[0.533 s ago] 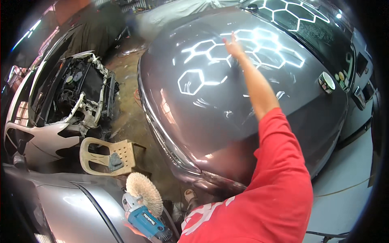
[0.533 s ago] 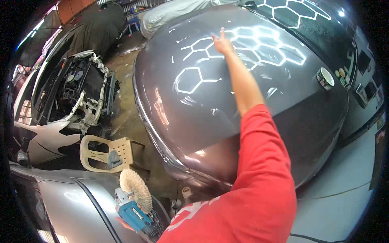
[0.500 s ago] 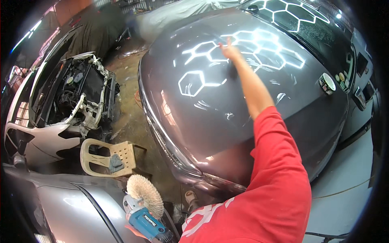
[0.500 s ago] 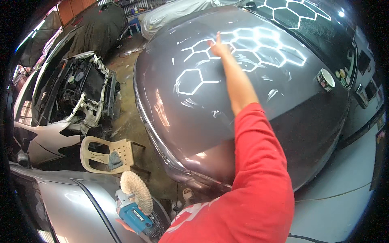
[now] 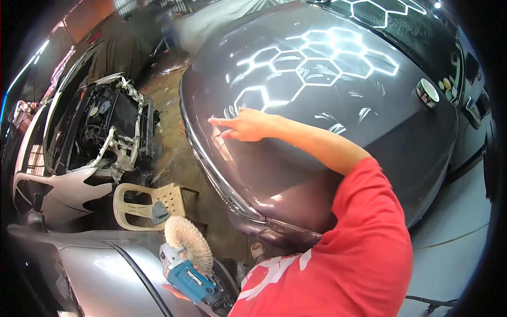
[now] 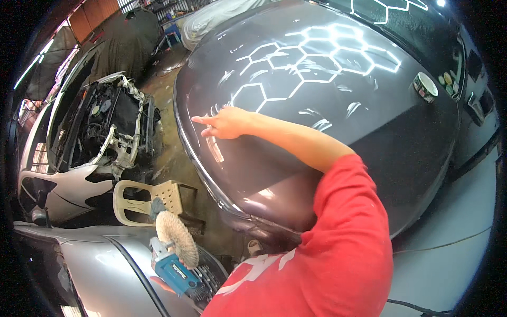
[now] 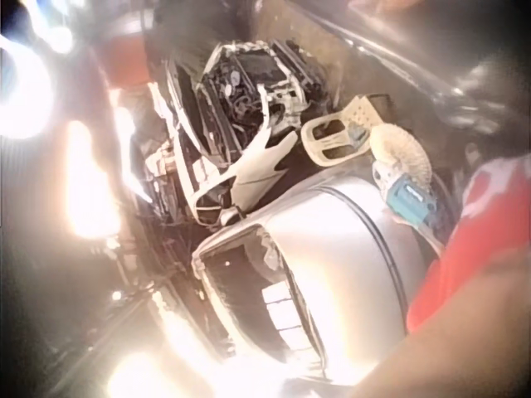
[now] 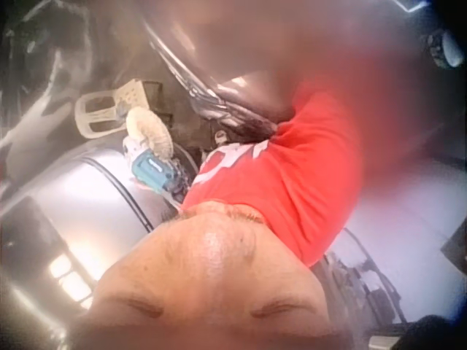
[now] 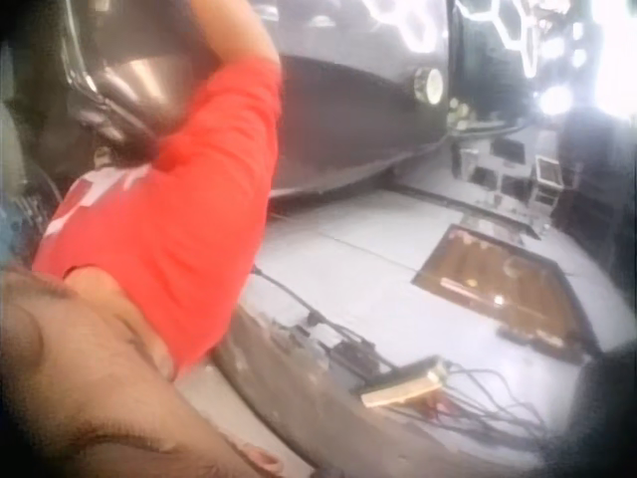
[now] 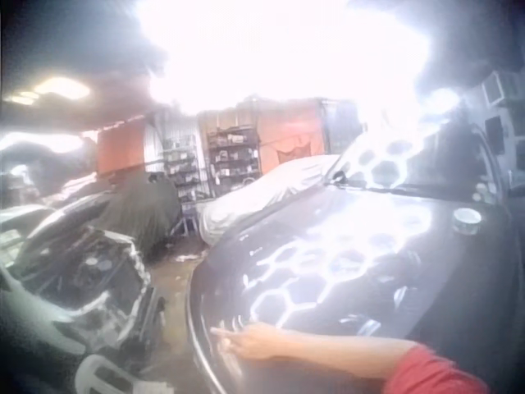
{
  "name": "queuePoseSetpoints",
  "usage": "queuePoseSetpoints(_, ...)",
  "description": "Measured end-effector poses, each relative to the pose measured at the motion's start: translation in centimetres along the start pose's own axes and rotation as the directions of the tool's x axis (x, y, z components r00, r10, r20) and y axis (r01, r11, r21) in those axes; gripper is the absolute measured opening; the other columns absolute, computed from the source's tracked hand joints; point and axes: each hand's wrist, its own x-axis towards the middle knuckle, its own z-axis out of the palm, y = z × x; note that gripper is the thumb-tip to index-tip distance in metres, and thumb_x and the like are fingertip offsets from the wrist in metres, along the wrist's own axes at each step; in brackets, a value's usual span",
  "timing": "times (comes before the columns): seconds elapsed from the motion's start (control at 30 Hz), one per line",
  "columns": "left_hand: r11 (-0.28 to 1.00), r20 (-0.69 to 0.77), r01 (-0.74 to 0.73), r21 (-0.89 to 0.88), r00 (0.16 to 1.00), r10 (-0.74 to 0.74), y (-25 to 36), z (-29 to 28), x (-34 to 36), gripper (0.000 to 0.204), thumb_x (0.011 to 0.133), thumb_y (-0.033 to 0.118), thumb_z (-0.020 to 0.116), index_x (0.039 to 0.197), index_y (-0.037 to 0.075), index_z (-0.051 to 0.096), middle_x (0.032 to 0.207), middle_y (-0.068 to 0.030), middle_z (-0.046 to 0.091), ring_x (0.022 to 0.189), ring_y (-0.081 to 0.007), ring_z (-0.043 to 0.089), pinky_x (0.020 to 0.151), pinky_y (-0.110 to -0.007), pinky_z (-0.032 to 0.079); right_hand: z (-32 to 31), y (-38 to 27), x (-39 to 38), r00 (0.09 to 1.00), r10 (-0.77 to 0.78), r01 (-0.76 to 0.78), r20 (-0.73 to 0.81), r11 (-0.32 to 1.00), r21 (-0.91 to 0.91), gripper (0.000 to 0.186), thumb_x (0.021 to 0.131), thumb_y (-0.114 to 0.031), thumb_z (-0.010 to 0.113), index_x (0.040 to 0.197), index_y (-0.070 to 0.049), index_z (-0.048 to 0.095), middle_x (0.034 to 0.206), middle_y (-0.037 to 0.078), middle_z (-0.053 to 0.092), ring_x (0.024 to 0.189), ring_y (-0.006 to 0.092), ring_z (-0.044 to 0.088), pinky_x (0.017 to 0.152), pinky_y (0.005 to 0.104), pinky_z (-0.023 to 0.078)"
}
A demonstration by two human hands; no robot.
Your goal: The person uses a motorized polisher to buff the surface of a car hood, applies a compound from a container by hand, and continues polishing the metal surface.
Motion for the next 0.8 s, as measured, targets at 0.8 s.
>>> queuePoseSetpoints(0.8,0.864,0.724,-0.301,-0.403,0.473,0.502,10.8,14.9,1.3,0.119,0.069,0.061,0.080,0.149,-0.009,0.027,0.134,-0.0277,0.047,0.118,-0.0337,0.053,0.102,-0.040,0.043,-0.9,0.3,-24.4,0.727,0.631,-0.664,-0.271,0.746,-0.043,0.072,0.102,-0.053,0.045,0.161,-0.019,0.020,0.138,0.022,0.057,0.133,0.0396,0.051,0.114,0.0659,0.024)
